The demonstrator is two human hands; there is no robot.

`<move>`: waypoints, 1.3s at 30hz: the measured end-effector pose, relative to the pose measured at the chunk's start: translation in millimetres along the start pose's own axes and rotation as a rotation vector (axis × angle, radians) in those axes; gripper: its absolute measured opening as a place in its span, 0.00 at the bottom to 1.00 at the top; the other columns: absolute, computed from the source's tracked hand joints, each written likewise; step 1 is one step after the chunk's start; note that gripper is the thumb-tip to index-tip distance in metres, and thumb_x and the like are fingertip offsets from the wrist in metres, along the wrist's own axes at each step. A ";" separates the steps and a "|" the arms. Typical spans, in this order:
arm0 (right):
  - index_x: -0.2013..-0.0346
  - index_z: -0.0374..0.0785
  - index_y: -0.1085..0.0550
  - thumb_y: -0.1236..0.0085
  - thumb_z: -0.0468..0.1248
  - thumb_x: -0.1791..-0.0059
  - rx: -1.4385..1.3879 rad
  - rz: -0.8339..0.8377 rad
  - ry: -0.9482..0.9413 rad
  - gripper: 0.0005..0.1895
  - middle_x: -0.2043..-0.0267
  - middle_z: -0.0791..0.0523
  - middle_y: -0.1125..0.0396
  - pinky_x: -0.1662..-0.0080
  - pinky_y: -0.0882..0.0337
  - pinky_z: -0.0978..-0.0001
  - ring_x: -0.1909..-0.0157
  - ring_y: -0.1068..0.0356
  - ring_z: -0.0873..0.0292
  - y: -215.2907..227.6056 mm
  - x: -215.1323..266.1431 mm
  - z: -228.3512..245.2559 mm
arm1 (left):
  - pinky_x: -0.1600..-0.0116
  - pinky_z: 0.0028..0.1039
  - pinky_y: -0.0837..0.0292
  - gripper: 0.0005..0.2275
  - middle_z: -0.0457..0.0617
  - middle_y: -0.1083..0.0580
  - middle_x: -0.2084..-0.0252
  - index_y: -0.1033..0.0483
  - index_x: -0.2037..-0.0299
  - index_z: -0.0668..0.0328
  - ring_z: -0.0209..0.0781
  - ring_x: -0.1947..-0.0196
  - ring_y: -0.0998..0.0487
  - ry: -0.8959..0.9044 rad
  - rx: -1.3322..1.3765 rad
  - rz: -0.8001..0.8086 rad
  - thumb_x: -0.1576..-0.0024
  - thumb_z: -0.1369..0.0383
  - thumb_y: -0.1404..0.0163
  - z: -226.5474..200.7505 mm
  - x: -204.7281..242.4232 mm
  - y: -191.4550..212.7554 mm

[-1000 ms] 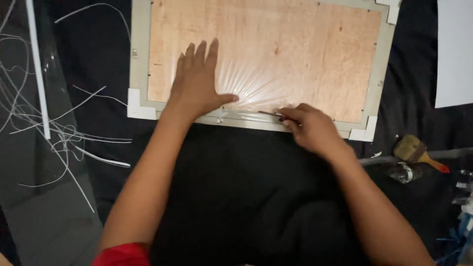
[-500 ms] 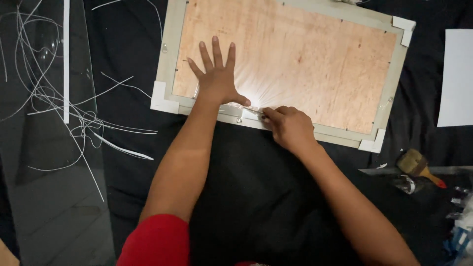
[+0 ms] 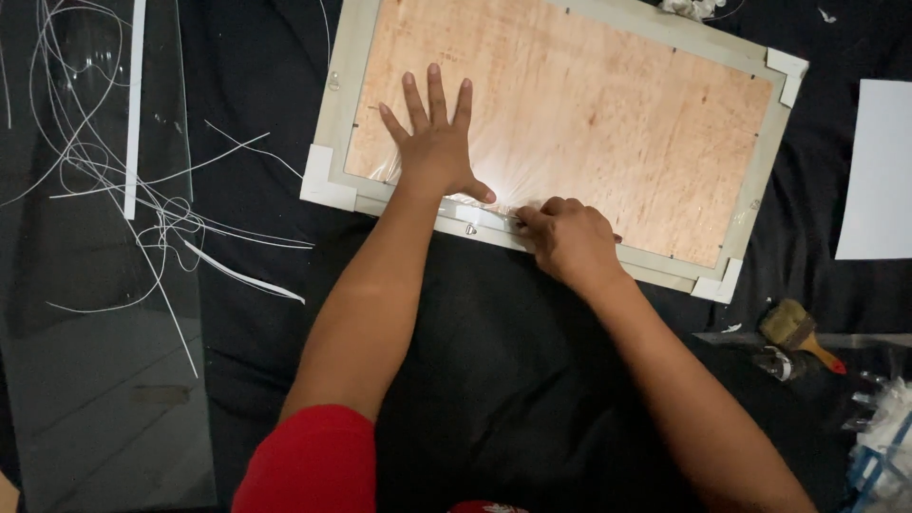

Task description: Removing the wooden back panel from a picture frame using a utility knife to cut the edges.

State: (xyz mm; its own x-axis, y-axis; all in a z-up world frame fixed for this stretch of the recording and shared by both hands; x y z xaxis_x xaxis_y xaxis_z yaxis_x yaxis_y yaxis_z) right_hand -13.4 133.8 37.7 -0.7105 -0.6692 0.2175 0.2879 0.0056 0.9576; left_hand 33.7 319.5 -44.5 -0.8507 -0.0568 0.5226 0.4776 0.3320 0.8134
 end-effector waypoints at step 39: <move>0.51 0.45 0.22 0.42 0.46 0.50 -0.256 -0.052 -0.252 0.15 0.62 0.56 0.26 0.58 0.33 0.59 0.62 0.28 0.51 2.2 45.9 -31.9 | 0.37 0.79 0.81 0.71 0.69 0.76 0.24 0.65 0.21 0.56 0.73 0.30 0.85 -0.126 -0.032 -0.080 0.73 0.33 0.34 -21.1 -7.7 -11.9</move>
State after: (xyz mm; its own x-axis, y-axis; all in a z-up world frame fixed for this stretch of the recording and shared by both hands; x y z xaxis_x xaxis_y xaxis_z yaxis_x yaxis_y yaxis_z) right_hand -24.9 79.4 43.8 -0.8550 -0.4596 0.2404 0.3765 -0.2312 0.8971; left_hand 39.2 296.1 -52.8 -0.9064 0.0375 0.4208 0.4118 0.3010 0.8601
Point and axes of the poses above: each hand's wrist, its own x-axis away from the middle knuckle, its own y-axis out of the back of the hand, z = x × y, the point moved 7 cm from there along -x, towards the middle knuckle
